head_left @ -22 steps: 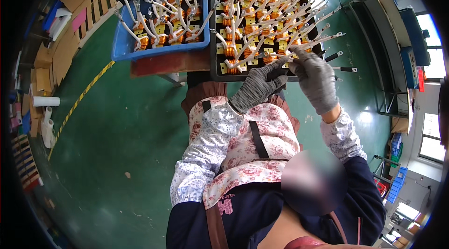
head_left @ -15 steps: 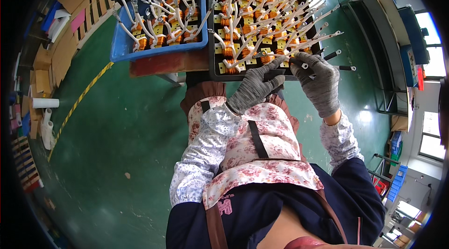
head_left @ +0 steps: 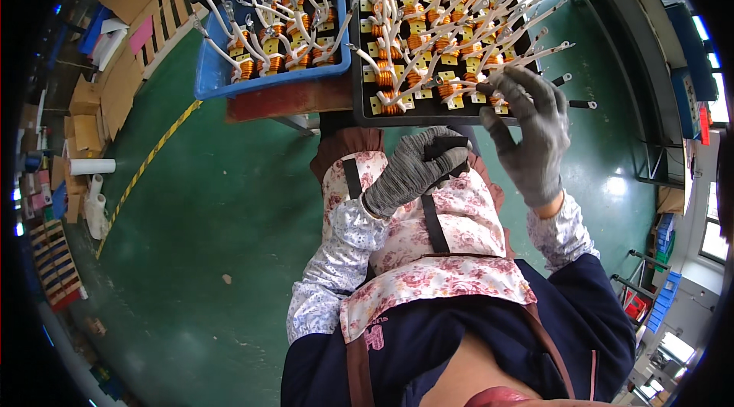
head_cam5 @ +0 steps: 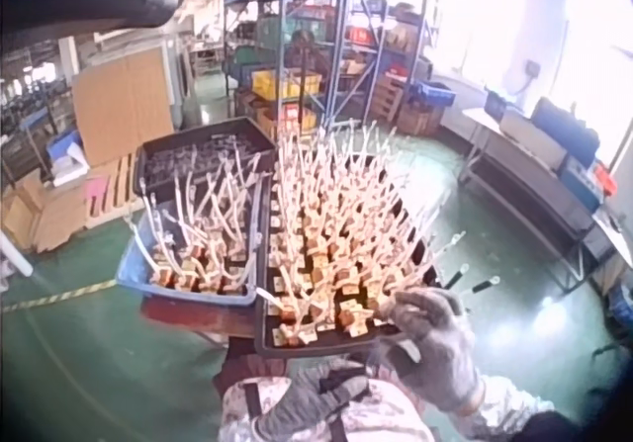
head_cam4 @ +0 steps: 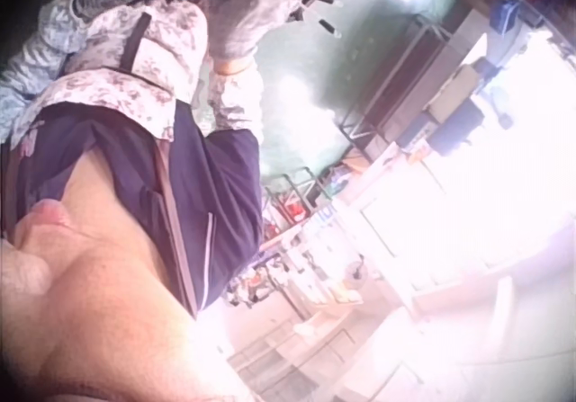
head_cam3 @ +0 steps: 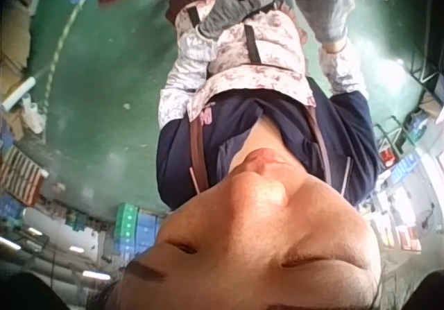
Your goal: Picking up electronic components with wires from a tray and inspecting or adjusting the connectors.
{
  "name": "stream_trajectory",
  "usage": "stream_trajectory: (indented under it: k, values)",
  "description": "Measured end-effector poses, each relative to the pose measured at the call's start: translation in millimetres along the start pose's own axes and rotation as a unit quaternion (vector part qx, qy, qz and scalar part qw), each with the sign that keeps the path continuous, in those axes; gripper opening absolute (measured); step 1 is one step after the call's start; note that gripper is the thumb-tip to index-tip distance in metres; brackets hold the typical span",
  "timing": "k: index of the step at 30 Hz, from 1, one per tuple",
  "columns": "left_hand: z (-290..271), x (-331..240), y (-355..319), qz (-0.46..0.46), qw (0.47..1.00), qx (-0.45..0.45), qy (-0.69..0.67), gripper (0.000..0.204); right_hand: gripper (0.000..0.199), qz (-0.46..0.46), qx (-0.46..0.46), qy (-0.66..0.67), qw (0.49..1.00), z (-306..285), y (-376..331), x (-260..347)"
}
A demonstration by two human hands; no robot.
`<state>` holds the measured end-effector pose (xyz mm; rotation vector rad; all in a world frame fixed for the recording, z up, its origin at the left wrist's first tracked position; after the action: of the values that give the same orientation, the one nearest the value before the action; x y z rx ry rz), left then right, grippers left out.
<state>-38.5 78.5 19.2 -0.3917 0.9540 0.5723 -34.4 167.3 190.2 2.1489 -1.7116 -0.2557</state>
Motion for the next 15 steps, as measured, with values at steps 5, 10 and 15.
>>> stream_trajectory:
  k: [5,10,15]
  values:
    - [2,-7,-3,0.047,0.992,0.008,0.119,0.027,0.023,-0.090,0.199,0.259,0.941,35,-11,17]
    - [9,-18,-13,0.046,0.971,0.000,0.237,0.029,0.015,-0.124,0.180,0.371,0.902,41,-13,19]
    - [-13,-45,-34,0.017,0.987,-0.096,0.130,0.021,0.017,0.021,0.264,0.692,0.672,41,-11,5]
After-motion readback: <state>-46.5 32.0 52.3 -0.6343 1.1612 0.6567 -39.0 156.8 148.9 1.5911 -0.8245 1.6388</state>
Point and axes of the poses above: each hand's wrist, its own y-axis towards the middle knuckle, its own z-axis out of the palm, x = y × z, the point moved 8 cm from there along y, towards the middle knuckle, and after that the axes turned 12 degrees about x, right-handed, at the moved point
